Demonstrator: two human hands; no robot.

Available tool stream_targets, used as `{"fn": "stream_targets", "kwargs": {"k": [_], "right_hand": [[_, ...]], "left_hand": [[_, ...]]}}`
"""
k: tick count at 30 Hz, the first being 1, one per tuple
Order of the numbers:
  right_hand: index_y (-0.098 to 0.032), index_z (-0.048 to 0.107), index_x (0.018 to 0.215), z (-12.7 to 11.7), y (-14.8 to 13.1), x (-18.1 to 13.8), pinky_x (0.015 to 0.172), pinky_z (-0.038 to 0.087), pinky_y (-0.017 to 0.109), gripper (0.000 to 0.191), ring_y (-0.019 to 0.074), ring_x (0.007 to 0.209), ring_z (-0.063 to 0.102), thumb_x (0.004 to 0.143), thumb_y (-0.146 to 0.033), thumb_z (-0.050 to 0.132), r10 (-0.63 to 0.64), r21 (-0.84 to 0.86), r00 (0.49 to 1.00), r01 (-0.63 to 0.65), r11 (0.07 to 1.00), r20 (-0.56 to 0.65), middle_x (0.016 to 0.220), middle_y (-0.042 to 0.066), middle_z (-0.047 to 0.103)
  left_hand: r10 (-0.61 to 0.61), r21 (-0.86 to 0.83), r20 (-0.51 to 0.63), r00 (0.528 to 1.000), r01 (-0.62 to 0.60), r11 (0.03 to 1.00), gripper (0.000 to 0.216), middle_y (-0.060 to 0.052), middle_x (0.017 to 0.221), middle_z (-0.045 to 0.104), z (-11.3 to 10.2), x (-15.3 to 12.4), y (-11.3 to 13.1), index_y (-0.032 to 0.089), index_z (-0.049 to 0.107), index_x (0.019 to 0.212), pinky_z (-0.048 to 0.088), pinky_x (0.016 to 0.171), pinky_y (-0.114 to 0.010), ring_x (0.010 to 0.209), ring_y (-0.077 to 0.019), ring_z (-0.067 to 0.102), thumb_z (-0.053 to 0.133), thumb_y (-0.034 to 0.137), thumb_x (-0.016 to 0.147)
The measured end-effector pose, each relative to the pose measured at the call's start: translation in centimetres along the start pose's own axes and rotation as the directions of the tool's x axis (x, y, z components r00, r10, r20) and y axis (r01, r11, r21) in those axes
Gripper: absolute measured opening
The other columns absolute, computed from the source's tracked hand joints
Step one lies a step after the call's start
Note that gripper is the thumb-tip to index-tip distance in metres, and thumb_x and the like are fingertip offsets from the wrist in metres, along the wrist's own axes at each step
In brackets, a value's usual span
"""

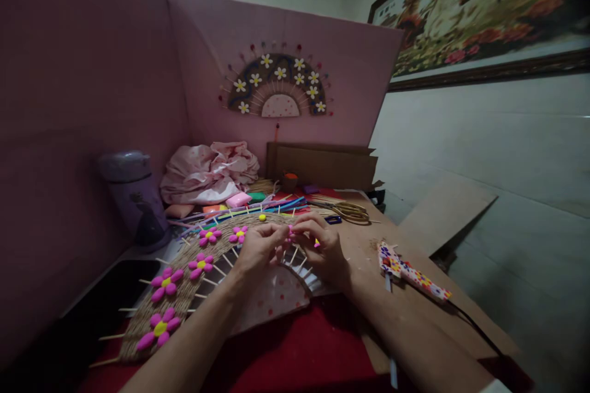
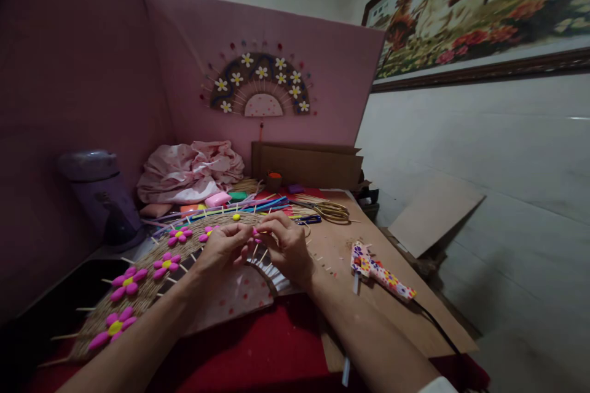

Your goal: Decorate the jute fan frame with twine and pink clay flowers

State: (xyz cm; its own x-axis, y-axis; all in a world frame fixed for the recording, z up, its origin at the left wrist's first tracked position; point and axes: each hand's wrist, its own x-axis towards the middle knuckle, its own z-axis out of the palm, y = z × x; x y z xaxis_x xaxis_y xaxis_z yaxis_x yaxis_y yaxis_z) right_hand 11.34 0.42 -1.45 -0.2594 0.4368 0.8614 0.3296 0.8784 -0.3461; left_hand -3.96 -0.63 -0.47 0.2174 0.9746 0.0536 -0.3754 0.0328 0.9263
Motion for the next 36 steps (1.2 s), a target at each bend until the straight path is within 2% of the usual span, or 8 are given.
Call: {"fn": "stream_targets", "kwargs": {"k": [3,7,16,21,26,29,34,36], "right_hand": [[-0.021,0.06,0.086,-0.02,-0.1,0.01,0.064,0.05,0.026,0.006,0.0149,0.08,0.058,0.083,-0.016,0.057,0.023,-0.023,1.0,-0.023,0.999,-0.006,0.087,0.005,0.059],[-0.021,0.06,0.092,-0.02,-0.2,0.03,0.067,0.051,0.027,0.012,0.0154,0.082,0.058,0.083,-0.015,0.057,0.015,-0.04,1.0,-0.014,0.999,0.024,0.091,0.005,0.059],[-0.021,0.059,0.093,0.07,0.16,-0.04,0.071,0.051,0.028,0.012,0.0155,0.084,0.059,0.083,-0.015,0.058,-0.011,-0.016,1.0,0.011,1.0,0.022,0.091,0.005,0.059],[-0.021,0.058,0.09,0.1,0.11,-0.03,0.072,0.05,0.027,0.011,0.0147,0.084,0.059,0.083,-0.013,0.057,-0.019,0.0,1.0,0.019,1.0,-0.003,0.089,0.005,0.059],[-0.021,0.059,0.092,0.07,-0.05,-0.01,0.069,0.05,0.026,0.012,0.0137,0.081,0.058,0.083,-0.013,0.057,-0.026,-0.022,0.999,0.026,0.999,0.022,0.089,0.004,0.059],[-0.021,0.059,0.091,0.09,-0.03,-0.09,0.067,0.05,0.026,0.012,0.014,0.081,0.059,0.083,-0.013,0.057,-0.029,-0.013,0.999,0.029,0.999,0.02,0.089,0.004,0.06],[-0.022,0.061,0.094,0.24,0.08,-0.41,0.064,0.049,0.026,0.013,0.015,0.08,0.059,0.083,-0.016,0.056,0.034,-0.003,0.998,-0.034,0.999,0.049,0.091,0.005,0.061],[-0.021,0.061,0.095,0.26,0.04,-0.34,0.064,0.048,0.027,0.013,0.0157,0.081,0.058,0.084,-0.017,0.056,0.076,-0.01,0.997,-0.076,0.997,0.034,0.092,0.006,0.061]], "left_hand": [[0.041,0.025,-0.004,0.999,-0.041,0.999,0.042,0.001,0.046,0.054,-0.08,0.17,-0.27,0.011,0.058,0.058,0.022,0.029,-0.015,0.03,-0.0026,0.038,0.075,0.05,0.06],[0.065,0.059,-0.013,0.998,-0.065,0.996,0.037,0.004,0.041,0.05,-0.23,0.21,-0.46,0.012,0.06,0.06,0.022,0.03,-0.014,0.029,-0.0022,0.036,0.077,0.044,0.059],[0.056,0.08,0.008,0.998,-0.057,0.995,0.036,0.003,0.042,0.051,-0.04,0.03,0.14,0.011,0.061,0.06,0.024,0.031,-0.014,0.031,-0.0023,0.037,0.079,0.042,0.056],[0.064,0.063,0.009,0.998,-0.064,0.996,0.035,0.001,0.047,0.056,-0.1,0.12,0.04,0.011,0.062,0.062,0.023,0.031,-0.014,0.032,-0.0022,0.038,0.076,0.043,0.061],[0.045,0.062,0.012,0.999,-0.046,0.997,0.036,0.003,0.043,0.052,0.05,-0.06,0.21,0.011,0.06,0.06,0.024,0.032,-0.014,0.031,-0.0025,0.038,0.08,0.041,0.055],[0.034,0.079,0.022,0.999,-0.035,0.996,0.039,0.003,0.042,0.051,0.16,-0.17,0.17,0.011,0.06,0.061,0.023,0.032,-0.015,0.031,-0.0021,0.037,0.077,0.046,0.058],[0.078,0.067,-0.034,0.996,-0.075,0.995,0.04,0.005,0.04,0.049,0.23,0.0,-0.22,0.012,0.059,0.063,0.021,0.03,-0.015,0.029,-0.0023,0.035,0.077,0.047,0.057],[0.113,0.033,-0.082,0.99,-0.111,0.993,0.04,0.004,0.044,0.054,0.36,0.01,-0.2,0.013,0.056,0.064,0.02,0.029,-0.016,0.027,-0.0028,0.035,0.077,0.046,0.055]]}}
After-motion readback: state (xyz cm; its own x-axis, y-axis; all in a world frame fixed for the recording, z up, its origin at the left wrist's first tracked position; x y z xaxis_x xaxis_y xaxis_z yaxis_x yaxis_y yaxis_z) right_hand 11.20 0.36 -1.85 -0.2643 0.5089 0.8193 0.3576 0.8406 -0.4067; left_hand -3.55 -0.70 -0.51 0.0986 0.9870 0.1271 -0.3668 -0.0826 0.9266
